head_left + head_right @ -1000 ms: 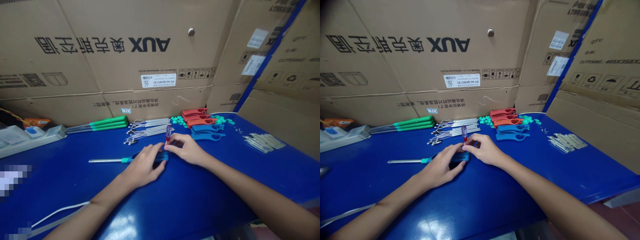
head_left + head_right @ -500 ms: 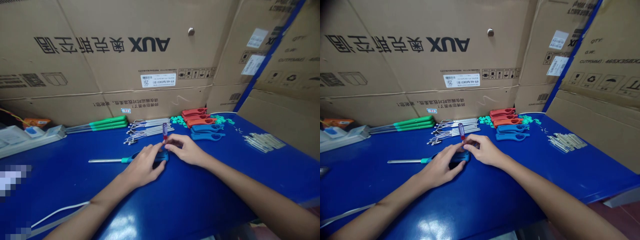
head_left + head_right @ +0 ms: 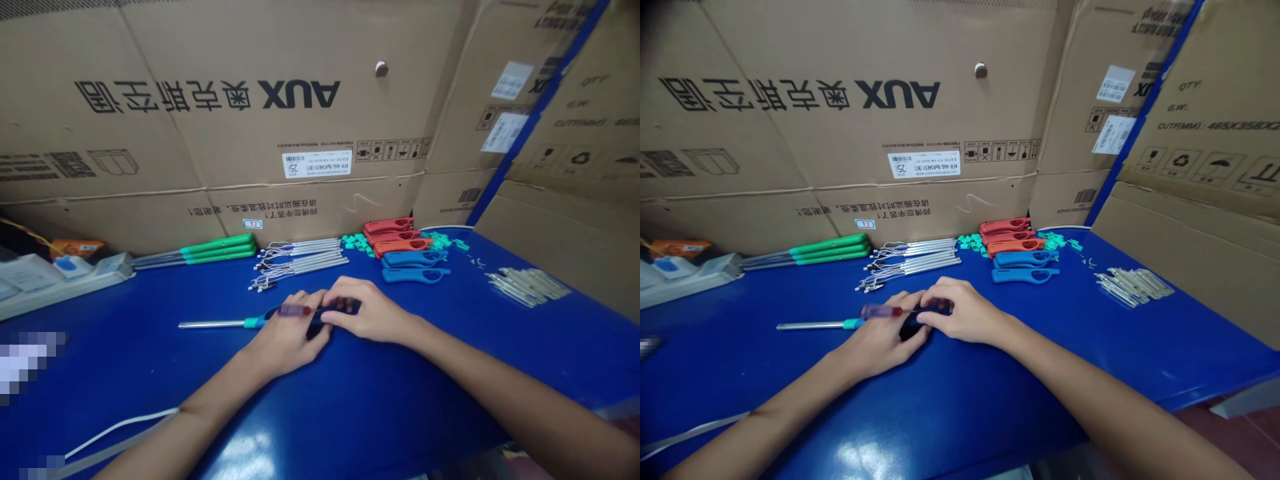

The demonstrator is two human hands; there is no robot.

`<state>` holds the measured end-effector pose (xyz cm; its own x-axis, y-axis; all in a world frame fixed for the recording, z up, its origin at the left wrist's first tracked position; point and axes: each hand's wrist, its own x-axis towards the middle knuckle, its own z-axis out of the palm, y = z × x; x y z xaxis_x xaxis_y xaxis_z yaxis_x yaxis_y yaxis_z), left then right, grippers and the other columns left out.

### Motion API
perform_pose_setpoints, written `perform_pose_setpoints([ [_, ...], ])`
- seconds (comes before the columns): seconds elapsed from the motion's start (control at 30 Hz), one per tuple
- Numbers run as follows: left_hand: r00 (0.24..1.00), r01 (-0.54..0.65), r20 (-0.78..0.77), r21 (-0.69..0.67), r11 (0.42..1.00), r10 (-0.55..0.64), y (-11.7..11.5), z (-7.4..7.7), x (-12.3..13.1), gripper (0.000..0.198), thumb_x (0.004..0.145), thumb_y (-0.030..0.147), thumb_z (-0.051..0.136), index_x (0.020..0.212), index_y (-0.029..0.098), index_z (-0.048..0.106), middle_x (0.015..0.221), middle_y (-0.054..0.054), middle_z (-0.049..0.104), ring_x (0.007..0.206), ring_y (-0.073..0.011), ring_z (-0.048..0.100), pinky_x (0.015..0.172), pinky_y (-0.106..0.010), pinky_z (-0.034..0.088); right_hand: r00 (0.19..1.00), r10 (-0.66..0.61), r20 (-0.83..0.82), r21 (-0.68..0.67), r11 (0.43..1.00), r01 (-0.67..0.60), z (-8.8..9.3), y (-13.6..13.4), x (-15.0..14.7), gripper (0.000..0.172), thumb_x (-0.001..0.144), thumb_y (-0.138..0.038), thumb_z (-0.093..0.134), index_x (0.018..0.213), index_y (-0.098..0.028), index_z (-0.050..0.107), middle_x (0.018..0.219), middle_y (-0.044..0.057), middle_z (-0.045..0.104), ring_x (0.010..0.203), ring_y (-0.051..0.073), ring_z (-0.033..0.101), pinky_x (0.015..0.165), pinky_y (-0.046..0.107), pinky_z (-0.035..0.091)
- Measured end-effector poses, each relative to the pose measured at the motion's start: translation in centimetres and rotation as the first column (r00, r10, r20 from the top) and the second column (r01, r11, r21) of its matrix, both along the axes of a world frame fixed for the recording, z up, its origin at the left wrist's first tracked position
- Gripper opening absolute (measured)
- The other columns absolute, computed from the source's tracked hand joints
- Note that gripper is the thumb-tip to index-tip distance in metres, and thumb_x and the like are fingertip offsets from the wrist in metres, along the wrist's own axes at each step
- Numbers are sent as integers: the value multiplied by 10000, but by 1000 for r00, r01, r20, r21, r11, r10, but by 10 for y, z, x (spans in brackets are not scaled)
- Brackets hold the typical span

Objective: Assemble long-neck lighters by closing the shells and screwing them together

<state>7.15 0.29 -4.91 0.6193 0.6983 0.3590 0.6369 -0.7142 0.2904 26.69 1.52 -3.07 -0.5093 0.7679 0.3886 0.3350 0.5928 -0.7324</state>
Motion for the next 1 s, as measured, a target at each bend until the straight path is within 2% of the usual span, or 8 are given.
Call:
perform_pose_setpoints([
  [0.1, 999, -1, -33, -21, 1000, 0, 0, 0, 1, 189, 874, 237, 483, 1053, 194, 523, 982, -70, 638, 886, -240, 571, 796, -399, 483, 997, 4, 77, 98, 995, -11, -5, -3, -4, 34, 831, -181, 645, 832, -160, 671, 822, 46, 615, 741, 154, 581, 690, 277, 469],
  [0.17, 999, -16, -49, -13, 1000, 15, -2, 0, 3, 167, 861, 226, 491, 1022, 195, 524, 956, -65, 635, 864, -237, 567, 767, -387, 480, 996, 29, 88, 133, 990, -41, -9, -5, -7, 81, 856, -157, 596, 819, -160, 668, 841, 61, 617, 771, 165, 582, 726, 292, 469],
  [0.33, 990, -88, -102, 59, 994, 93, -5, 7, 5, 307, 862, 265, 518, 1155, 175, 521, 1082, -115, 643, 993, -277, 583, 875, -440, 463, 992, -33, -123, 45, 998, 39, -21, 0, -7, 106, 885, -196, 530, 878, -192, 636, 877, 62, 659, 835, 181, 618, 790, 323, 482],
  [0.43, 978, -97, -181, 66, 993, 108, -3, 20, -2, 404, 760, 413, 648, 1081, 172, 603, 980, -113, 669, 956, -326, 589, 866, -496, 450, 970, -99, -221, -39, 995, 93, -29, 10, -6, 148, 897, -264, 499, 1022, -195, 539, 777, 24, 616, 676, 152, 612, 624, 283, 501],
  [0.53, 969, -88, -228, 48, 995, 97, -2, 29, -10, 303, 764, 416, 645, 928, 162, 659, 870, -98, 667, 867, -281, 609, 806, -406, 479, 951, -121, -285, -130, 988, 87, -33, 17, -8, 221, 868, -317, 523, 1047, -207, 455, 744, -6, 609, 597, 131, 601, 529, 244, 483],
  [0.67, 970, -16, -243, 42, 999, 25, 0, 30, -9, 248, 839, 402, 596, 885, 171, 674, 841, -65, 659, 828, -209, 626, 749, -294, 493, 938, -126, -322, -169, 983, 74, -26, 18, -10, 189, 863, -379, 498, 906, -202, 448, 720, 9, 626, 572, 124, 599, 495, 233, 469],
  [0.87, 976, 25, -215, 73, 997, -9, 3, 21, -5, 301, 920, 403, 500, 967, 159, 670, 924, -91, 664, 904, -219, 631, 826, -326, 499, 941, -117, -316, -153, 986, 71, -10, 21, -2, 166, 859, -348, 524, 871, -187, 488, 782, 29, 631, 663, 125, 618, 544, 234, 487],
  [1.0, 978, 27, -207, 70, 997, -12, 5, 19, -5, 315, 933, 408, 484, 1029, 169, 665, 976, -91, 669, 934, -219, 634, 848, -328, 493, 963, -59, -264, -154, 988, 19, -7, 24, 5, 100, 822, -243, 565, 840, -182, 488, 740, 13, 630, 615, 118, 611, 554, 239, 500],
])
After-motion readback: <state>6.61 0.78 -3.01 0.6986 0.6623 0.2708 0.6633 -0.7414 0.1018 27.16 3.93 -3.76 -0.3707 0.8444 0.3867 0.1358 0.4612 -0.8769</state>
